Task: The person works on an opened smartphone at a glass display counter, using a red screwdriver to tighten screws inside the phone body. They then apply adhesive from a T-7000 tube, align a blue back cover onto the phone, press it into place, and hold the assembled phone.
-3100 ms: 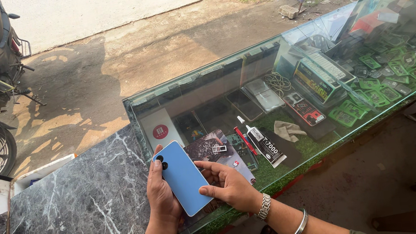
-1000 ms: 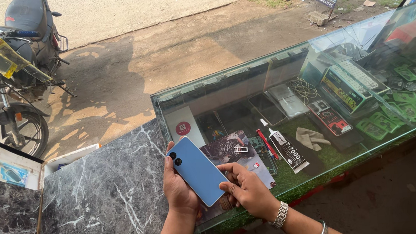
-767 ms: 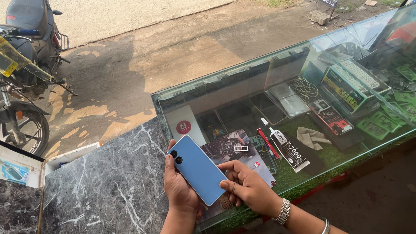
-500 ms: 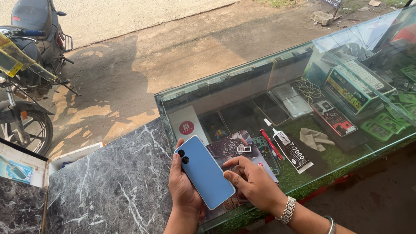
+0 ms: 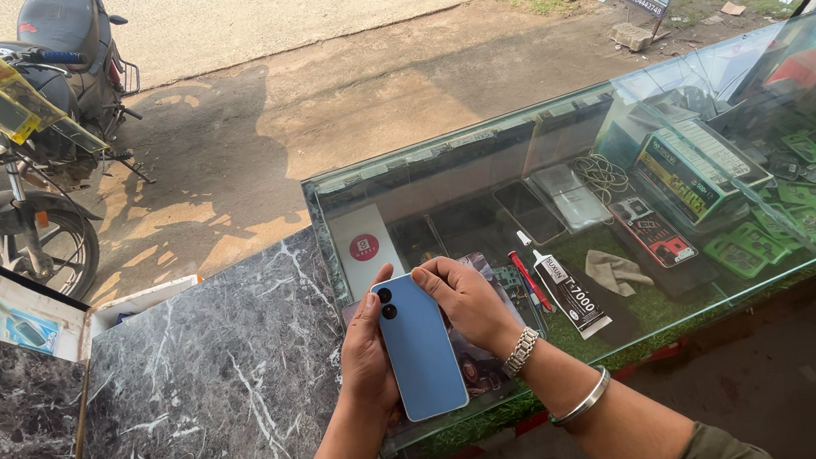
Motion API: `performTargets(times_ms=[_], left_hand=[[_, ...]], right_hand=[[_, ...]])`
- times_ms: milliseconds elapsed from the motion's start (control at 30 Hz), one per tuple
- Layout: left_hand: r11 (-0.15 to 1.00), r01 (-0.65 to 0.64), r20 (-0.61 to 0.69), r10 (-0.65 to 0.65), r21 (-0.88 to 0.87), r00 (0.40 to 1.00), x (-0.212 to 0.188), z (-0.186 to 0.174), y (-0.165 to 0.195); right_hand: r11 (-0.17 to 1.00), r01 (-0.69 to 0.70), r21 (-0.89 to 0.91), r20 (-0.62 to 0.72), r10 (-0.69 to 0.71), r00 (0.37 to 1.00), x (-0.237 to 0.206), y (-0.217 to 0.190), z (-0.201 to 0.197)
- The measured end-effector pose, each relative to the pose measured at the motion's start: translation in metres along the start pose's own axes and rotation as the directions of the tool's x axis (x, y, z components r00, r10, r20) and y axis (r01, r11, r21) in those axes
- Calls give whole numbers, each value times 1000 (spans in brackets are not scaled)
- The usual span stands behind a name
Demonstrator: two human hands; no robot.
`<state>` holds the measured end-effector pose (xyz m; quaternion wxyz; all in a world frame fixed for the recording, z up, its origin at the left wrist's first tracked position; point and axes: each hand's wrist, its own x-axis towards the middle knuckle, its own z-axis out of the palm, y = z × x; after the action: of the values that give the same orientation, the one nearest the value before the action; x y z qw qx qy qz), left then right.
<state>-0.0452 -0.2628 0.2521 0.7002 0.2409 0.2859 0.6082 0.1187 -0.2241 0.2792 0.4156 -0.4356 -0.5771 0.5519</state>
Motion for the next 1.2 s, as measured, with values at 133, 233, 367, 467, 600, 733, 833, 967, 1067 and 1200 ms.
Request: performTargets(times_ms=[133,233,367,467,600,733,833,967,1067,1200], left_hand=[[998,-2,82,7,-67,997,4,-4,-4],[995,35,41,-31,-95,999,6,-4,-7],[993,57,-11,-59,-104,998,10,-6,-8],[997,32,-20,-33,-66,999,11,-8,-9],[999,46,-87,-47,-16,995,13,-11,-10],[998,67,-116,-69,-19,991,16,-12,-11],[998,50,-77,-52,-24,996,16,-13,-10],[996,71,-98,-76,-54,992,14,-12,-9],[996,58,-84,-63,-67,994,13,-11,-8],[996,34,-109,-43,-83,993,12,-8,-5]], right_hand=[[999,47,20,-50,-46,998,7,12,3],[991,82,105,-65,-75,995,11,18,5],[973,34,229,-60,-21,998,15,19,6],[958,-2,286,-59,19,998,15,17,7],[943,-54,329,-42,72,997,13,13,6],[942,-37,333,-42,54,998,13,10,6],[938,-32,345,-36,48,998,13,11,6],[944,-31,328,-39,46,998,12,15,6],[933,-73,353,-16,84,996,11,17,8],[927,-105,360,43,96,994,5,19,10]])
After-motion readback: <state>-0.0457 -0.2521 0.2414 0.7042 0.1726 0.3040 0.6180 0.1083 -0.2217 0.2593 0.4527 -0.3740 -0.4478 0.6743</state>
